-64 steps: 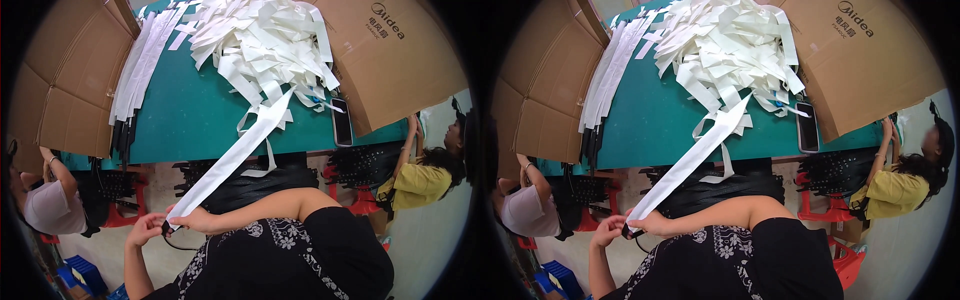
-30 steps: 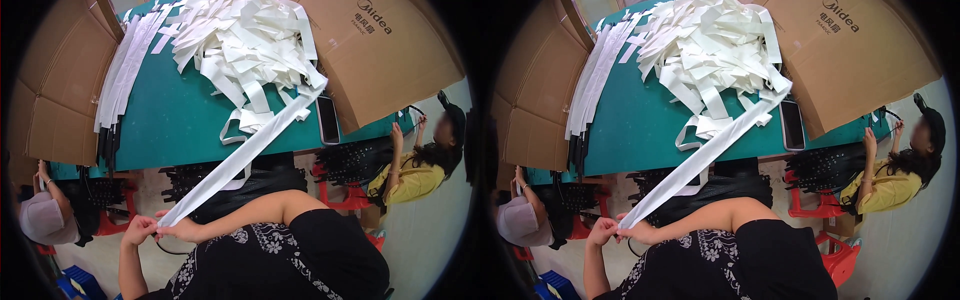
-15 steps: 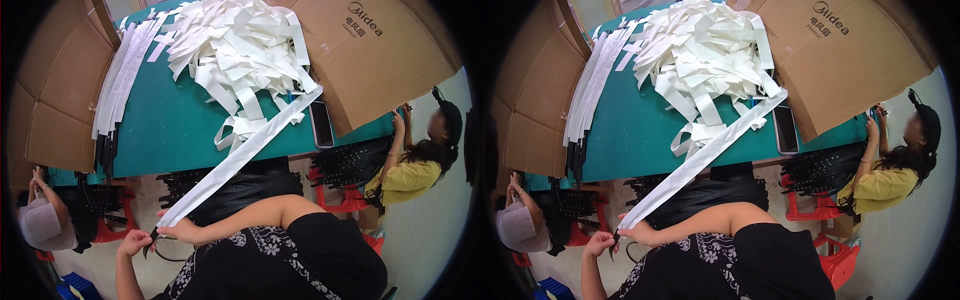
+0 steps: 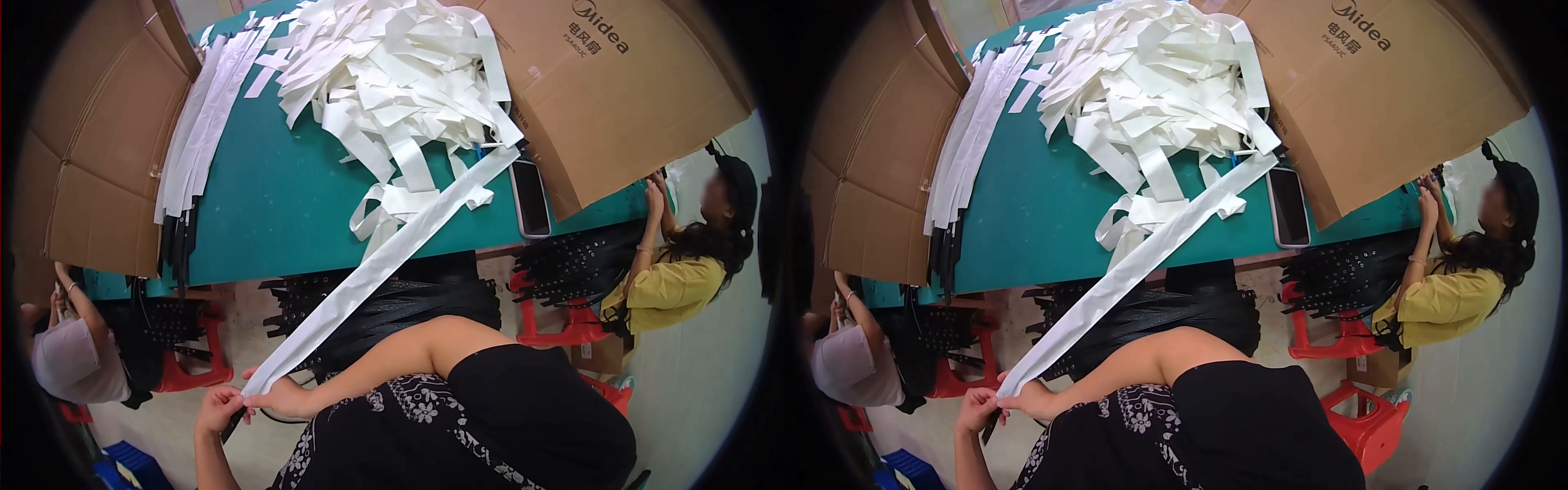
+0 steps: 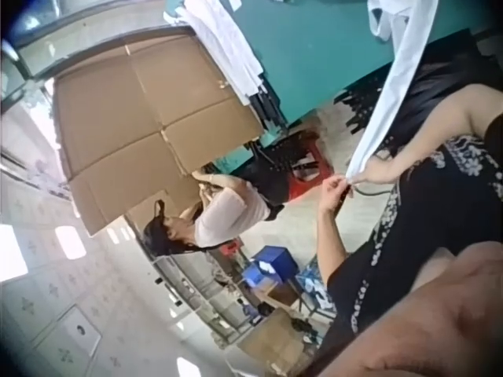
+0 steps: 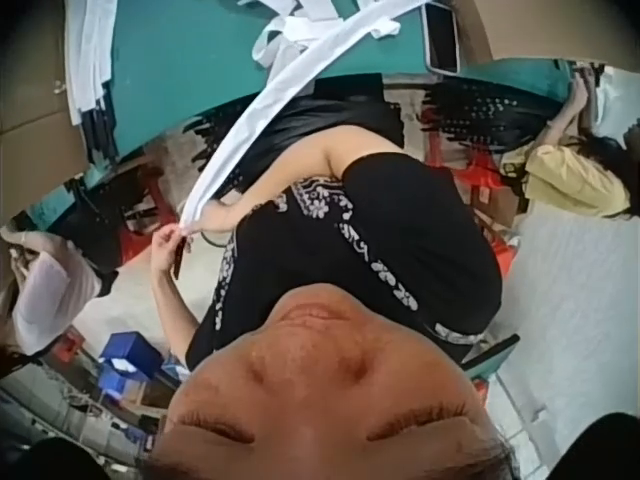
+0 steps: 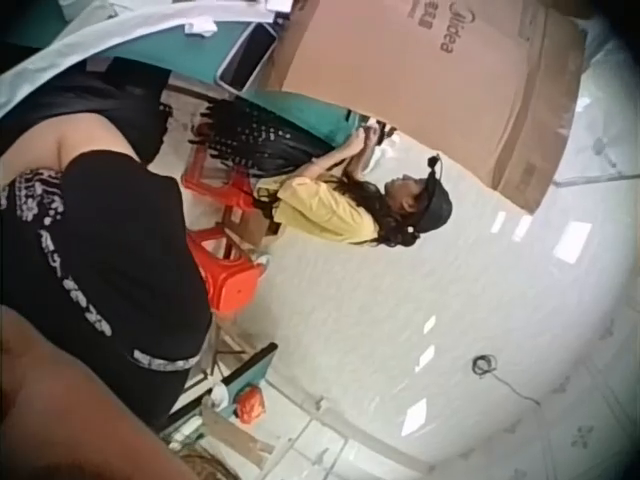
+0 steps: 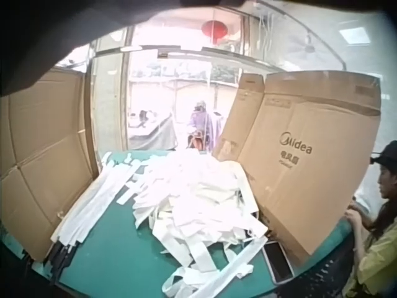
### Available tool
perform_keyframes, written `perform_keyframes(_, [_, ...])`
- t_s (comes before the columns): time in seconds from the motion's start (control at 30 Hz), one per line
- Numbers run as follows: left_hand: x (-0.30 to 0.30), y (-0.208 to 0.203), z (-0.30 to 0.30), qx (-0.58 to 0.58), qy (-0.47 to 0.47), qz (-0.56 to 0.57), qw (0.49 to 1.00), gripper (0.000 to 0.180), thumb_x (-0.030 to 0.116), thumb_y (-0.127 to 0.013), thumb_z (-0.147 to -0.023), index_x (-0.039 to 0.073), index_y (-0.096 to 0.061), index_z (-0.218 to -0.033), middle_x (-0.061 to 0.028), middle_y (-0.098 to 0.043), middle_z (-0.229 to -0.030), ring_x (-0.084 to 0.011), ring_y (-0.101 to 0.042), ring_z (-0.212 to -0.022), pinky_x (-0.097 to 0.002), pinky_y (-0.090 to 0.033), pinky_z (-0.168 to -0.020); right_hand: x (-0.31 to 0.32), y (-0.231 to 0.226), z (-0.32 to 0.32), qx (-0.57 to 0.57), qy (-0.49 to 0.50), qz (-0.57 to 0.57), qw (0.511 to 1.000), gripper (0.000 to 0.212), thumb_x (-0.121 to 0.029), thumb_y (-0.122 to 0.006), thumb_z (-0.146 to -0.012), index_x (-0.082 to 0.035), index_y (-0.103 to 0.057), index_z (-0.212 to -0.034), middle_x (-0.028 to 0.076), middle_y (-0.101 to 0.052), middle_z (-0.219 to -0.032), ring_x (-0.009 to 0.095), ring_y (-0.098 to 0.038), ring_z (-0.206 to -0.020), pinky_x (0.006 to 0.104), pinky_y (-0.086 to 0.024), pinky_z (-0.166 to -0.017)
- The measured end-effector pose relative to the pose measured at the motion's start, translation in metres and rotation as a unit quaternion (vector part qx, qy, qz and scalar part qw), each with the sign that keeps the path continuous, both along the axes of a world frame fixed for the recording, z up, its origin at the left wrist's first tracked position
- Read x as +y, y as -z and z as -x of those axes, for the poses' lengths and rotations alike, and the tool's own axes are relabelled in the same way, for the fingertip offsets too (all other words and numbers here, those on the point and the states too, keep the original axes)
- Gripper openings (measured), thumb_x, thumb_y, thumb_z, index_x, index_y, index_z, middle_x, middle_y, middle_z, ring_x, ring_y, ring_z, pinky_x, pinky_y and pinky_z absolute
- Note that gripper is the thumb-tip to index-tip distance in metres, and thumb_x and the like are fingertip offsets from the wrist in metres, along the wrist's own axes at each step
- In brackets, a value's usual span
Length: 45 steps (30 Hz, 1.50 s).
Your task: The worker is attaching white protective strips to black belts and trimming them with scissors at a factory workbench.
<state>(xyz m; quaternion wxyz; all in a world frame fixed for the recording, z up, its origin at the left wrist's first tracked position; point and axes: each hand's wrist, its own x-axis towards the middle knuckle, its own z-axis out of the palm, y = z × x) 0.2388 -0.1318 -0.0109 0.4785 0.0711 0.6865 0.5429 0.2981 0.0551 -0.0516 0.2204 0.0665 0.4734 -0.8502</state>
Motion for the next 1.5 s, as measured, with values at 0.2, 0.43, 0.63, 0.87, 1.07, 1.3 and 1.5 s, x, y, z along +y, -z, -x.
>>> perform_keyframes(0.2, [0.045, -0.010, -0.020, 0.016, -0.145, -0.019, 0.989, 0.068, 0.062, -0.030, -0.083, 0.011, -0.027, -0.128, -0.0029, -0.052, -0.092, -0.0073, -0.044, -0.058, -0.0176, -0.029, -0.038, -0.007, -0.003, -0.001, -0.032, -0.026, -0.019, 0.999, 0.057, -0.013, -0.067, -0.074, -0.001, -0.035, -0.119, 0.007, -0.054, -0.099, 0.012, -0.053, -0.083, 0.0251, -0.044, -0.066])
perform_keyframes(0.43, [0.017, -0.019, 0.006, 0.060, -0.044, 0.097, 0.993, 0.026, 0.026, -0.051, -0.086, 0.004, -0.047, -0.098, -0.0002, -0.051, -0.072, -0.0033, -0.042, -0.051, -0.0176, -0.030, -0.041, 0.010, -0.012, 0.008, -0.014, 0.008, 0.019, 1.000, 0.064, -0.014, -0.068, -0.073, -0.013, -0.029, -0.124, 0.000, -0.051, -0.088, 0.009, -0.048, -0.070, 0.0215, -0.039, -0.054])
perform_keyframes(0.63, [-0.028, -0.025, 0.008, 0.071, -0.084, 0.096, 0.989, 0.016, 0.012, -0.060, -0.079, -0.001, -0.059, -0.070, -0.0021, -0.053, -0.055, -0.0075, -0.045, -0.043, -0.0206, -0.035, -0.039, 0.171, -0.030, 0.037, -0.016, 0.295, 0.319, 0.900, 0.037, -0.032, -0.055, -0.082, -0.016, -0.042, -0.113, 0.007, -0.054, -0.098, 0.022, -0.054, -0.089, 0.0401, -0.044, -0.082])
perform_keyframes(0.87, [-0.036, -0.010, 0.015, 0.043, -0.050, 0.141, 0.988, 0.013, 0.010, -0.057, -0.082, -0.002, -0.061, -0.085, -0.0012, -0.055, -0.062, -0.0069, -0.047, -0.048, -0.0197, -0.038, -0.045, 0.390, -0.049, 0.026, 0.061, 0.591, 0.105, 0.798, 0.048, -0.045, -0.030, -0.091, -0.005, -0.046, -0.111, 0.012, -0.057, -0.097, 0.025, -0.054, -0.087, 0.0392, -0.045, -0.079])
perform_keyframes(1.07, [-0.061, 0.015, 0.025, 0.009, -0.054, 0.134, 0.990, 0.014, 0.013, -0.058, -0.083, -0.001, -0.060, -0.087, -0.0006, -0.058, -0.069, -0.0069, -0.051, -0.057, -0.0202, -0.042, -0.052, 0.451, -0.084, 0.064, 0.153, 0.599, -0.019, 0.786, 0.026, -0.031, -0.042, -0.090, -0.010, -0.053, -0.100, 0.008, -0.058, -0.091, 0.021, -0.056, -0.089, 0.0372, -0.045, -0.084])
perform_keyframes(1.3, [-0.051, -0.011, 0.050, 0.078, -0.166, 0.060, 0.981, 0.014, 0.011, -0.058, -0.082, -0.002, -0.060, -0.087, -0.0022, -0.060, -0.071, -0.0089, -0.056, -0.063, -0.0207, -0.044, -0.057, 0.494, -0.194, 0.314, 0.172, 0.497, -0.077, 0.847, 0.020, -0.022, -0.046, -0.086, -0.007, -0.052, -0.098, 0.007, -0.059, -0.092, 0.018, -0.058, -0.085, 0.0313, -0.047, -0.081])
perform_keyframes(1.5, [0.011, -0.020, 0.153, 0.235, -0.329, -0.013, 0.914, 0.019, 0.017, -0.051, -0.085, -0.001, -0.053, -0.077, -0.0039, -0.051, -0.056, -0.0087, -0.045, -0.040, -0.0205, -0.035, -0.036, 0.483, -0.307, 0.503, 0.288, 0.303, -0.075, 0.905, 0.041, -0.036, -0.054, -0.081, -0.006, -0.049, -0.108, 0.009, -0.056, -0.092, 0.021, -0.052, -0.084, 0.0371, -0.046, -0.074])
